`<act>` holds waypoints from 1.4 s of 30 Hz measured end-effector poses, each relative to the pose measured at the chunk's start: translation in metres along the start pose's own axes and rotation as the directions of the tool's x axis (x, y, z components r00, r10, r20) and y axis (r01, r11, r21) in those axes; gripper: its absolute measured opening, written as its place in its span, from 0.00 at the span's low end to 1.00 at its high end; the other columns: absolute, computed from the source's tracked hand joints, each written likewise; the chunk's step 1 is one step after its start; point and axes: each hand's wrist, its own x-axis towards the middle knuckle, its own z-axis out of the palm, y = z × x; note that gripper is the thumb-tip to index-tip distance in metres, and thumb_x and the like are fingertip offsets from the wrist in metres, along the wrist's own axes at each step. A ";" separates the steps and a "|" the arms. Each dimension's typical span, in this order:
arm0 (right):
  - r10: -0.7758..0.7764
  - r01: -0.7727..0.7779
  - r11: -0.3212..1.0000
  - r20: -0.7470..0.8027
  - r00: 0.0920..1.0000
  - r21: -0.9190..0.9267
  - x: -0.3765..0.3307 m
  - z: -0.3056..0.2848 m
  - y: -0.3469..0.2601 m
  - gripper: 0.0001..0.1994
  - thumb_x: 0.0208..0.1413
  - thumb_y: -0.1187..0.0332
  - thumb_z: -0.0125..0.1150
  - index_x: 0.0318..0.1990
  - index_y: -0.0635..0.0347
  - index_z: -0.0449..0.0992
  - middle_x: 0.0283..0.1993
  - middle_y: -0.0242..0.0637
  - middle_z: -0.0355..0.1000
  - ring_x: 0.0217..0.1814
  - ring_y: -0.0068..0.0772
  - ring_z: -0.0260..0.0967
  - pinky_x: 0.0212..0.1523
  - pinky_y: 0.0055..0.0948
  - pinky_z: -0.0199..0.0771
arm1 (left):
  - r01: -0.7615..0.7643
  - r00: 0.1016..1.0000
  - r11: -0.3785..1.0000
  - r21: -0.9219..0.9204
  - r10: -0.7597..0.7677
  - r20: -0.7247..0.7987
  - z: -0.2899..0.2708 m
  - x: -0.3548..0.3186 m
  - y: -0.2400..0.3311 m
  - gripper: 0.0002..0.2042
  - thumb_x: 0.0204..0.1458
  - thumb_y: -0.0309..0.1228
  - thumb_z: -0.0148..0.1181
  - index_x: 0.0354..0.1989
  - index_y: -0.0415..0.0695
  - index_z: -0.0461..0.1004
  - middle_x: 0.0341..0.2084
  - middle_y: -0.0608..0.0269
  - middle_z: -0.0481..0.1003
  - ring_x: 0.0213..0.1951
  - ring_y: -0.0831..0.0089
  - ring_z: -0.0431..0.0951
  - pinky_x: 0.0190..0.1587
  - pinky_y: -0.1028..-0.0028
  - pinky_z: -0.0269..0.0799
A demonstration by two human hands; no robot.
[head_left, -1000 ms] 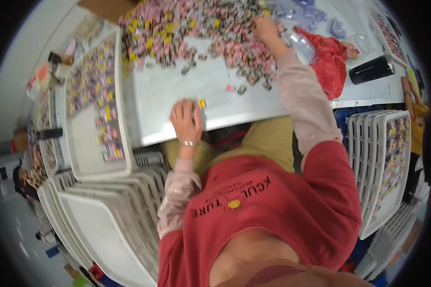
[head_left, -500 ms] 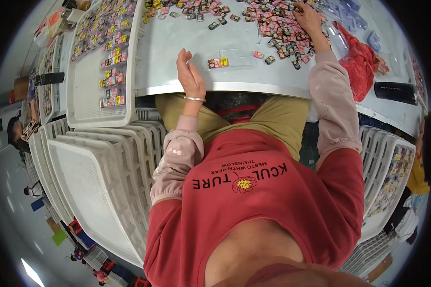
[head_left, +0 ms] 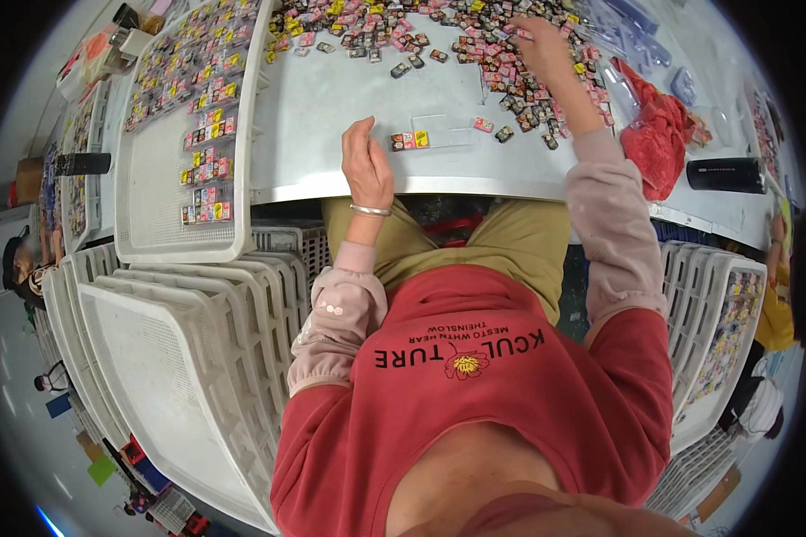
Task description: Sorting small colorful toy pieces and placing them into clear plastic containers at a factory workstation.
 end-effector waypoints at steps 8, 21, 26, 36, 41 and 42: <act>-0.126 0.126 0.992 0.335 0.934 0.022 0.014 0.078 -0.109 0.19 0.47 0.69 0.60 0.50 0.52 0.74 0.50 0.40 0.70 0.50 0.44 0.69 0.51 0.39 0.69 | -0.040 0.999 0.999 -0.007 0.040 -0.025 0.000 -0.006 -0.007 0.12 0.52 0.16 0.45 0.43 0.36 0.73 0.42 0.49 0.72 0.40 0.59 0.75 0.42 0.71 0.70; -0.197 0.132 0.966 0.303 0.932 0.223 -0.001 0.050 -0.092 0.14 0.42 0.69 0.65 0.39 0.58 0.77 0.38 0.42 0.73 0.39 0.42 0.72 0.42 0.36 0.73 | -0.042 0.999 0.999 0.006 0.042 0.010 0.001 -0.010 -0.004 0.12 0.48 0.18 0.53 0.41 0.38 0.74 0.43 0.50 0.72 0.41 0.55 0.74 0.42 0.67 0.71; -0.118 -0.059 0.848 0.297 0.948 0.527 -0.045 0.016 -0.113 0.13 0.45 0.72 0.66 0.41 0.60 0.76 0.35 0.35 0.71 0.32 0.25 0.69 0.33 0.24 0.70 | -0.322 0.934 0.921 0.219 0.271 0.233 -0.001 -0.010 0.017 0.13 0.45 0.28 0.59 0.42 0.46 0.76 0.45 0.60 0.73 0.52 0.57 0.68 0.52 0.62 0.61; -0.019 -0.181 0.908 0.470 0.883 0.377 -0.076 0.015 -0.140 0.07 0.47 0.76 0.61 0.35 0.65 0.76 0.29 0.43 0.73 0.32 0.42 0.73 0.32 0.33 0.72 | -0.436 0.854 0.876 0.206 0.332 0.400 0.000 -0.010 0.017 0.15 0.44 0.29 0.61 0.44 0.48 0.76 0.46 0.68 0.73 0.51 0.63 0.68 0.51 0.64 0.58; -0.193 0.078 0.924 0.280 0.940 0.375 -0.091 0.026 -0.137 0.05 0.48 0.75 0.59 0.33 0.65 0.75 0.31 0.44 0.74 0.33 0.45 0.73 0.33 0.35 0.72 | -0.438 0.860 0.875 0.206 0.341 0.380 0.002 -0.009 0.018 0.14 0.43 0.30 0.62 0.41 0.48 0.75 0.44 0.68 0.73 0.49 0.64 0.68 0.50 0.64 0.59; -0.216 0.131 0.923 0.205 0.955 0.362 -0.092 0.025 -0.139 0.05 0.48 0.75 0.58 0.33 0.65 0.75 0.32 0.44 0.75 0.33 0.46 0.73 0.33 0.36 0.72 | -0.442 0.857 0.873 0.207 0.342 0.387 0.001 -0.007 0.018 0.14 0.43 0.30 0.62 0.42 0.48 0.76 0.44 0.68 0.73 0.49 0.64 0.68 0.50 0.64 0.59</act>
